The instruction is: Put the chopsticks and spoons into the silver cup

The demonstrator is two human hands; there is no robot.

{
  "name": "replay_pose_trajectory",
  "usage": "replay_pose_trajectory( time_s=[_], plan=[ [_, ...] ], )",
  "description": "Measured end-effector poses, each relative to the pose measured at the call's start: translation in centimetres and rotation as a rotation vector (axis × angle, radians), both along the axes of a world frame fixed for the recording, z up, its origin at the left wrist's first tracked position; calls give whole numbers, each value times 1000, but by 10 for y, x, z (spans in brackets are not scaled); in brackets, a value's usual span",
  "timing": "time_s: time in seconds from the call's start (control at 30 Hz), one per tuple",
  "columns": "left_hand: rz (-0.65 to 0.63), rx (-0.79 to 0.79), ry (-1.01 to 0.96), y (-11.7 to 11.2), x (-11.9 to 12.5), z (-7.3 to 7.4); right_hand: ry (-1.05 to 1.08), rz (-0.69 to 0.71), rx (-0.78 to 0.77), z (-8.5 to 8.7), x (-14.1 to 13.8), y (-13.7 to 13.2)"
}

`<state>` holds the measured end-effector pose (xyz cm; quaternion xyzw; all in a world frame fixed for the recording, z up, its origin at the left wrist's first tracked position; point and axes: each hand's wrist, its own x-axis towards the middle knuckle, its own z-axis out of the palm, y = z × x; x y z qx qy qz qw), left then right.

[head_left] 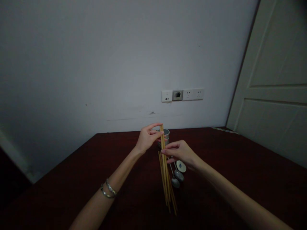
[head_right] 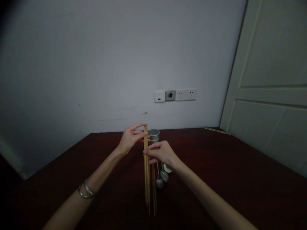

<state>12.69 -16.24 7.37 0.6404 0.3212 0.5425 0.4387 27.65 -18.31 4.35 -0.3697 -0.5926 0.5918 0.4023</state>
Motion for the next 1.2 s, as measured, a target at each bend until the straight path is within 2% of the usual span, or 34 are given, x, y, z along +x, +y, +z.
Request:
replay_pose_trajectory(
  time_s=[0.3,0.47,0.6,0.77,0.87,1.0,1.2],
  plan=[
    [-55,-32,47,-1,-12,7,-14,61,34,-2,-6,11],
    [-12,-9,-30,2,-18,12,-40,67,39,5,-11,20],
    [116,26,-140,10,-29,14,-28,16,127,32,-6,43],
    [256,-24,-191,29,-45,8,35,-149,353,82,12,97],
    [296,-86,-202,37,-49,1,23,-194,423,99,15,130],
    [315,-126,-180,43,-49,-7,9,-264,426,93,8,167],
    [289,-176,-138,49,-48,-18,-12,-335,362,58,-3,199]
  ],
)
